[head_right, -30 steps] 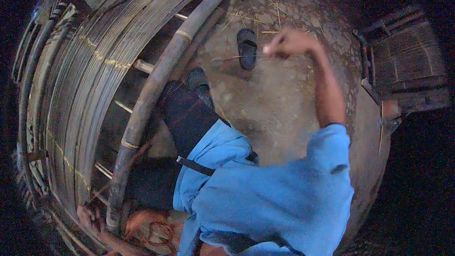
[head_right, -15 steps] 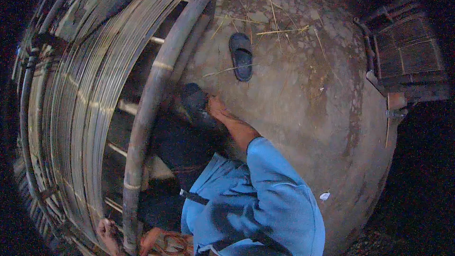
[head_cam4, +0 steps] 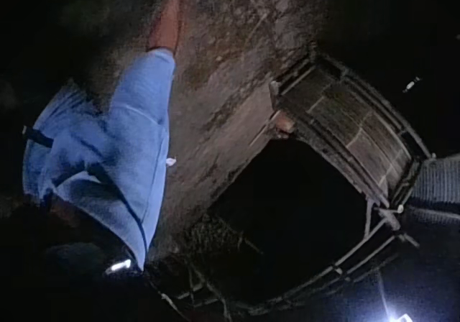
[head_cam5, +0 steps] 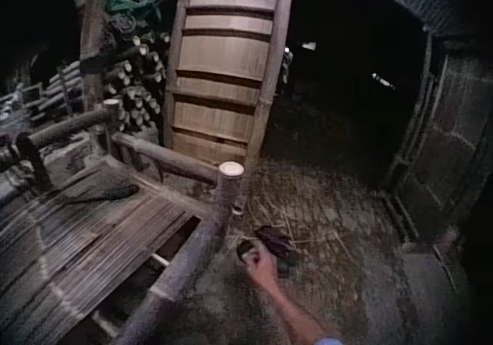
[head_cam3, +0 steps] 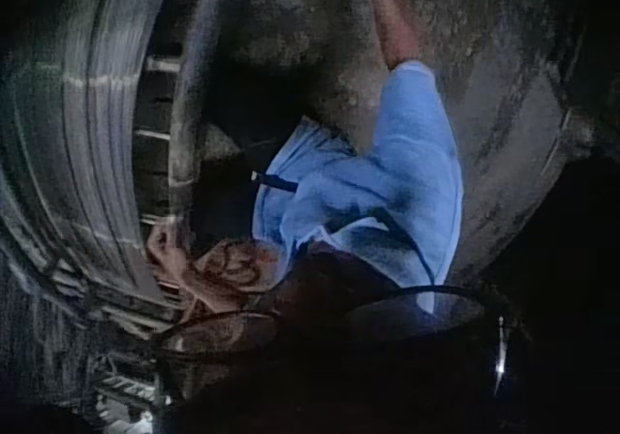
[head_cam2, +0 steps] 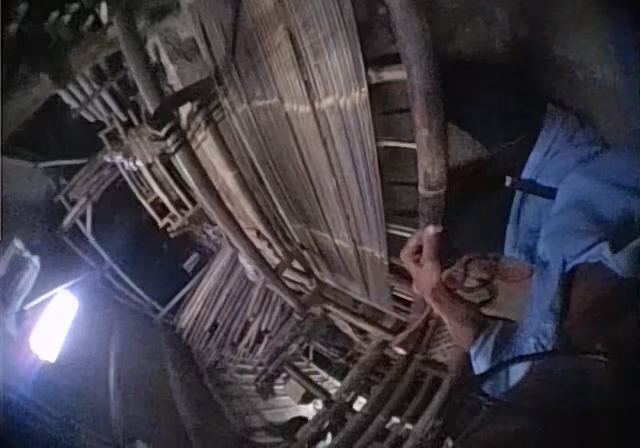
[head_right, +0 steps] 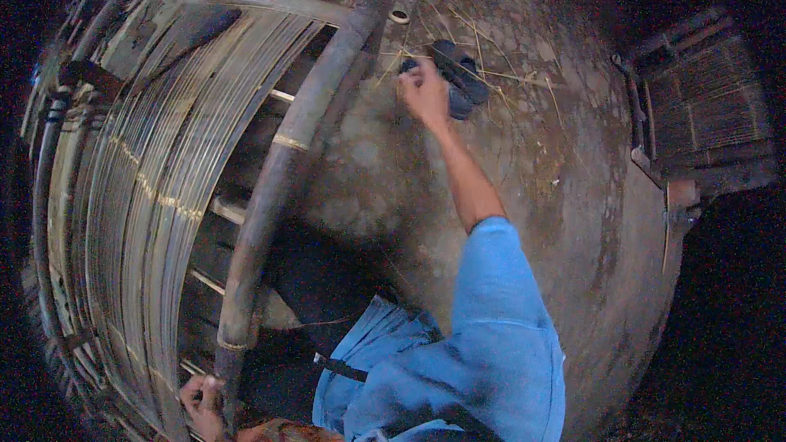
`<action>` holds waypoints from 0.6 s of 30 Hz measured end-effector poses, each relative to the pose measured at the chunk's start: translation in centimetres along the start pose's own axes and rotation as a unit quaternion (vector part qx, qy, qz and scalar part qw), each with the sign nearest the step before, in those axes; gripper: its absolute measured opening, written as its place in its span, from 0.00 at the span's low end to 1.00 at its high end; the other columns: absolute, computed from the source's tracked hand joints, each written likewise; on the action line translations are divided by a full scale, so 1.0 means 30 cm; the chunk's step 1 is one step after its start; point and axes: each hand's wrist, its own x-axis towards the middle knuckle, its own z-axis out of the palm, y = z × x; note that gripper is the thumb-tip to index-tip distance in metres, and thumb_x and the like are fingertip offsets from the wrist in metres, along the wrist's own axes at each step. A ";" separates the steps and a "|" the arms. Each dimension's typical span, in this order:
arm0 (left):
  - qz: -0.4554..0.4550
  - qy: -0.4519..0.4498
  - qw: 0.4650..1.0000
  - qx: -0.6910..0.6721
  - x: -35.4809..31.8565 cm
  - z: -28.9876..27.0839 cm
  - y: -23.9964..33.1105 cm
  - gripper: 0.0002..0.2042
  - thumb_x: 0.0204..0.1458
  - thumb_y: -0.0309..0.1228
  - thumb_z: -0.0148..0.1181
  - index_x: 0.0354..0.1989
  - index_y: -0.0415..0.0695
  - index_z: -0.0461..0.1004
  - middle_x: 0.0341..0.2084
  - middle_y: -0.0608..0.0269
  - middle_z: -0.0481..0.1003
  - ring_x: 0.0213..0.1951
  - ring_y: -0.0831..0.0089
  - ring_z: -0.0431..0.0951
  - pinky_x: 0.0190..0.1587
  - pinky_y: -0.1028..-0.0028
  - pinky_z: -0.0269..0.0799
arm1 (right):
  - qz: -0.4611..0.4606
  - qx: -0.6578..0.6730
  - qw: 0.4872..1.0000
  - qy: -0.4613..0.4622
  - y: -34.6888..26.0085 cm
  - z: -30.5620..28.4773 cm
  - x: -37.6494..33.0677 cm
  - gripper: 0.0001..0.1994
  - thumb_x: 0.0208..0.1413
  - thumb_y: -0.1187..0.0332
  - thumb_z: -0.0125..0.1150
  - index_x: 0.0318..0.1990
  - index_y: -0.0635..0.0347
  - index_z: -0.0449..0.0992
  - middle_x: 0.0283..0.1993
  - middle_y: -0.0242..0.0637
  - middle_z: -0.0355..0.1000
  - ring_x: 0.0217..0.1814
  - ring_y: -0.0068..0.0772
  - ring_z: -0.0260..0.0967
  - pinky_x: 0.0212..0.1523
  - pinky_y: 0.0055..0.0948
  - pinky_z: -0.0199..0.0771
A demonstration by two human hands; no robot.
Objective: The person weaves bamboo strips through a pre-constructed frame, using a knife to trim ends and a red cord to secure sections.
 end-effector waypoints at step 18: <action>0.007 -0.112 0.960 -0.257 -0.204 -0.203 -0.227 0.11 0.58 0.31 0.64 0.27 0.36 0.79 0.19 0.63 0.76 0.25 0.82 0.72 0.25 0.79 0.63 | -0.013 0.326 0.797 -0.508 -0.916 0.011 -0.871 0.11 0.64 0.64 0.62 0.35 0.62 0.84 0.29 0.25 0.75 0.24 0.12 0.60 0.23 0.19 0.56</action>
